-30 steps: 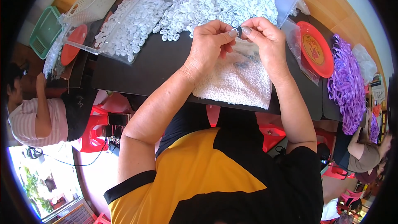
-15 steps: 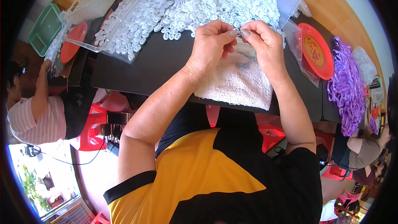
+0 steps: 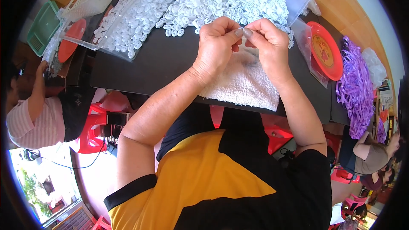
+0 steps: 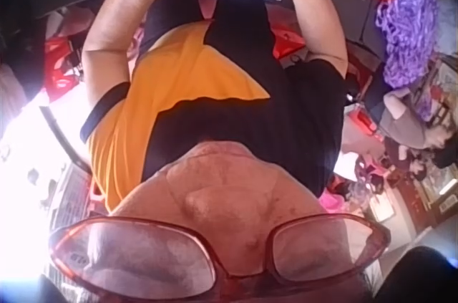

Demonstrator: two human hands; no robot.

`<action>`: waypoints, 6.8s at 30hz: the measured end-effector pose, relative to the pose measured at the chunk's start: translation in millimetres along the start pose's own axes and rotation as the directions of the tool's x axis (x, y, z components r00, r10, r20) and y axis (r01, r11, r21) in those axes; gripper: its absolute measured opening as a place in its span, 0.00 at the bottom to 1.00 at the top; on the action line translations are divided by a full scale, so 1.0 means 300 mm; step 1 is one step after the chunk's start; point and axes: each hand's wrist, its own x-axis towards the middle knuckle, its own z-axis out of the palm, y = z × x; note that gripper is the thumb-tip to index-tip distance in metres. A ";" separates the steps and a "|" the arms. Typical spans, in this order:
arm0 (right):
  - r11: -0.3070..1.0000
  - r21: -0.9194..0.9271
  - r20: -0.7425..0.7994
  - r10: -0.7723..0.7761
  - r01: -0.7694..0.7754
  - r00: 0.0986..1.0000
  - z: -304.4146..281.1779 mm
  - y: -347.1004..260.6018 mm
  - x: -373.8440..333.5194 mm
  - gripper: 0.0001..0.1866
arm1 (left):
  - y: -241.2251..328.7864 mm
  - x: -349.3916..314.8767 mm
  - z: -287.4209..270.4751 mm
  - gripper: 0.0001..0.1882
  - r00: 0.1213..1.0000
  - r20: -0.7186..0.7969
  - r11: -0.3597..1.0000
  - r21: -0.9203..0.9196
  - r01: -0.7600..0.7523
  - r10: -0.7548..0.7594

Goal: Sorting and inspecting small white plastic components on a table in a workshop.

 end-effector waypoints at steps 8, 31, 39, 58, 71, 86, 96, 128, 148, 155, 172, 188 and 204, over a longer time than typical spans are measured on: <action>0.992 0.086 0.017 0.096 -0.098 0.995 -0.020 -0.007 0.014 0.03 | 0.005 0.016 0.005 0.05 0.990 -0.044 0.991 -0.036 0.130 -0.132; 0.989 0.129 0.044 0.068 -0.073 0.997 0.008 0.049 0.004 0.02 | -0.016 0.013 0.003 0.04 0.997 -0.028 0.990 0.121 0.069 -0.067; 0.779 -0.618 -0.130 0.033 -0.107 0.991 -0.272 0.134 0.172 0.09 | -0.009 0.027 -0.006 0.05 0.994 -0.056 0.995 0.030 0.092 -0.090; 0.983 -0.182 0.208 0.058 -0.019 0.976 -0.055 0.045 0.047 0.05 | -0.002 0.035 -0.020 0.05 0.966 -0.248 0.983 -0.181 0.024 -0.069; 0.946 -0.319 0.157 -0.018 0.067 0.987 -0.036 0.038 0.065 0.03 | -0.006 0.039 -0.029 0.06 0.983 -0.171 0.991 -0.122 0.051 -0.072; 0.908 0.275 0.097 0.301 -0.316 0.949 -0.053 -0.008 0.086 0.08 | 0.010 0.022 -0.009 0.08 0.995 -0.063 0.991 -0.119 0.066 -0.074; 0.920 0.285 0.020 0.275 -0.270 0.961 -0.035 -0.029 0.061 0.07 | 0.016 0.012 -0.002 0.08 0.994 -0.057 0.988 -0.129 0.084 -0.092; 0.934 0.273 -0.012 0.244 -0.232 0.970 -0.030 -0.040 0.043 0.07 | 0.020 0.000 0.010 0.08 0.996 -0.086 0.997 -0.076 0.024 -0.030; 0.891 0.314 0.087 0.316 -0.327 0.945 -0.037 -0.048 0.044 0.07 | 0.012 -0.001 0.016 0.07 0.998 -0.057 0.999 -0.035 0.025 -0.027; 0.905 0.273 0.130 0.301 -0.326 0.945 -0.045 -0.047 0.045 0.07 | 0.016 -0.003 0.010 0.06 0.999 -0.030 0.998 -0.051 0.044 -0.045; 0.867 0.305 0.376 0.269 -0.393 0.887 -0.154 -0.063 0.070 0.10 | 0.037 -0.008 0.011 0.16 0.974 0.164 0.986 -0.075 -0.146 0.156; 0.857 0.289 0.447 0.273 -0.426 0.852 -0.138 -0.073 0.052 0.14 | 0.087 -0.055 0.016 0.12 0.948 0.202 0.968 -0.028 -0.247 0.248; 0.683 0.498 0.525 0.253 -0.534 0.813 -0.107 -0.069 0.036 0.11 | 0.075 -0.067 0.005 0.13 0.958 0.192 0.973 -0.124 -0.194 0.215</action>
